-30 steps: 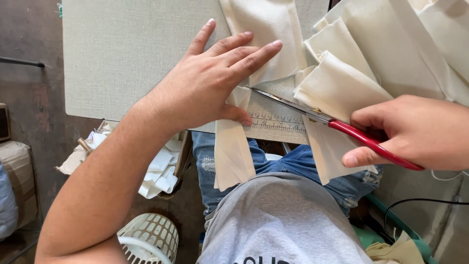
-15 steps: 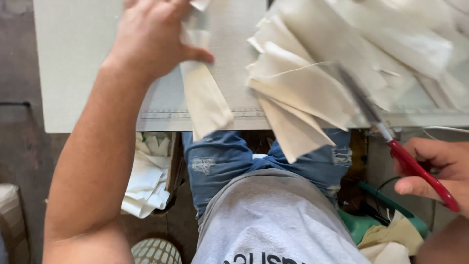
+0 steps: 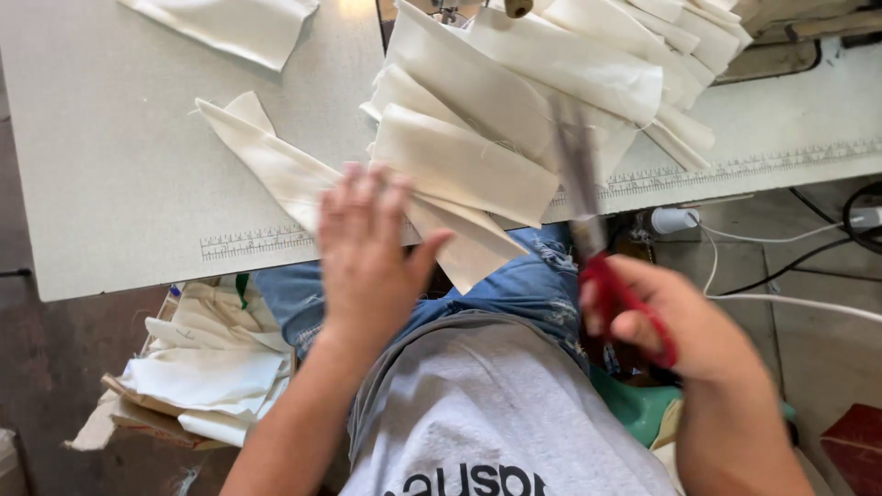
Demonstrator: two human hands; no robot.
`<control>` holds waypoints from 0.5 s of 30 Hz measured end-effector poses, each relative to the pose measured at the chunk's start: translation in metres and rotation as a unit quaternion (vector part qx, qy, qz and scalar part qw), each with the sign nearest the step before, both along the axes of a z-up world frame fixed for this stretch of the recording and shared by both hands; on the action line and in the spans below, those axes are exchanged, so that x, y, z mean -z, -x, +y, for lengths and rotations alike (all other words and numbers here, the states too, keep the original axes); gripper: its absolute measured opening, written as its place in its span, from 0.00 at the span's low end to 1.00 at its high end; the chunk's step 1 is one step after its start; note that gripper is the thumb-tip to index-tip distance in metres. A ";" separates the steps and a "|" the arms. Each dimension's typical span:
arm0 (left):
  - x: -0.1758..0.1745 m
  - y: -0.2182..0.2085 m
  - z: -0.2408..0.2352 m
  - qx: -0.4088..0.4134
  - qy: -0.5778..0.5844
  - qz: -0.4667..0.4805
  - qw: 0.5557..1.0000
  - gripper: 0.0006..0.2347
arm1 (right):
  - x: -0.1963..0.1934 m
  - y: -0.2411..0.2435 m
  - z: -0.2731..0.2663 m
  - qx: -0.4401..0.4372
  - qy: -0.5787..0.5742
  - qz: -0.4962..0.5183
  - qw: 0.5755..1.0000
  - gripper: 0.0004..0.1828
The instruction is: Cutting long strips of white fabric into smaller rectangular pieces using scissors at a sewing workstation.
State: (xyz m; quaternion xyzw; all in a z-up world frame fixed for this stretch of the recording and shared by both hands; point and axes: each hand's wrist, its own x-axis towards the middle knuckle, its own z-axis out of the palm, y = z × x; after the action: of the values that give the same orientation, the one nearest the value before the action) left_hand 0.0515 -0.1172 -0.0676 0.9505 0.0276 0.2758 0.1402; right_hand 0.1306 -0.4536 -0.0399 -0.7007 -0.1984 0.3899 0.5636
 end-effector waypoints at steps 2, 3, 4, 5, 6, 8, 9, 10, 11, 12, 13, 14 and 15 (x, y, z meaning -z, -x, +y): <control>-0.005 -0.005 -0.022 0.010 -0.002 0.033 0.999 0.25 | -0.032 -0.015 -0.023 0.065 0.218 -0.037 0.973 0.24; -0.007 -0.009 -0.035 0.029 0.002 0.066 0.997 0.22 | -0.049 -0.023 -0.036 0.137 0.427 -0.073 0.891 0.14; 0.000 -0.017 -0.027 0.027 0.004 0.065 0.998 0.22 | -0.044 -0.023 -0.061 0.135 0.429 -0.074 0.890 0.14; 0.008 -0.024 -0.021 0.021 -0.004 0.054 0.998 0.22 | -0.042 -0.022 -0.088 0.198 0.429 -0.086 0.877 0.12; 0.016 -0.032 -0.015 0.015 -0.012 0.043 0.999 0.21 | -0.039 -0.021 -0.117 0.260 0.426 -0.098 0.861 0.15; 0.004 -0.043 0.011 0.043 0.002 0.100 0.994 0.22 | -0.021 -0.023 -0.164 0.264 0.463 -0.123 0.837 0.19; -0.002 -0.046 0.026 0.070 0.006 0.160 0.985 0.23 | -0.009 -0.022 -0.187 0.265 0.491 -0.145 0.817 0.22; -0.008 -0.045 0.033 0.070 0.006 0.162 0.984 0.23 | -0.018 -0.029 -0.168 0.264 0.492 -0.143 0.817 0.22; -0.014 -0.046 0.041 0.109 0.020 0.138 0.984 0.22 | -0.027 -0.038 -0.147 0.181 0.605 -0.147 0.761 0.24; -0.020 -0.046 0.050 0.147 0.033 0.113 0.982 0.22 | -0.036 -0.046 -0.126 0.101 0.702 -0.149 0.690 0.32; -0.025 -0.044 0.054 0.142 0.031 0.115 0.983 0.22 | -0.040 -0.053 -0.105 0.098 0.699 -0.150 0.692 0.32; -0.030 -0.040 0.059 0.091 0.020 0.074 0.993 0.17 | -0.045 -0.059 -0.084 0.060 0.711 -0.161 0.682 0.34; -0.035 -0.032 0.067 0.035 0.005 0.036 0.999 0.13 | -0.046 -0.065 -0.059 0.016 0.718 -0.174 0.674 0.36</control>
State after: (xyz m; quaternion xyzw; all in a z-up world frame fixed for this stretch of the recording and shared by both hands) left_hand 0.0837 -0.0506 -0.0325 0.9595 0.0009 0.2362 0.1533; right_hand 0.1959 -0.5129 0.0066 -0.9478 0.0595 0.2745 -0.1510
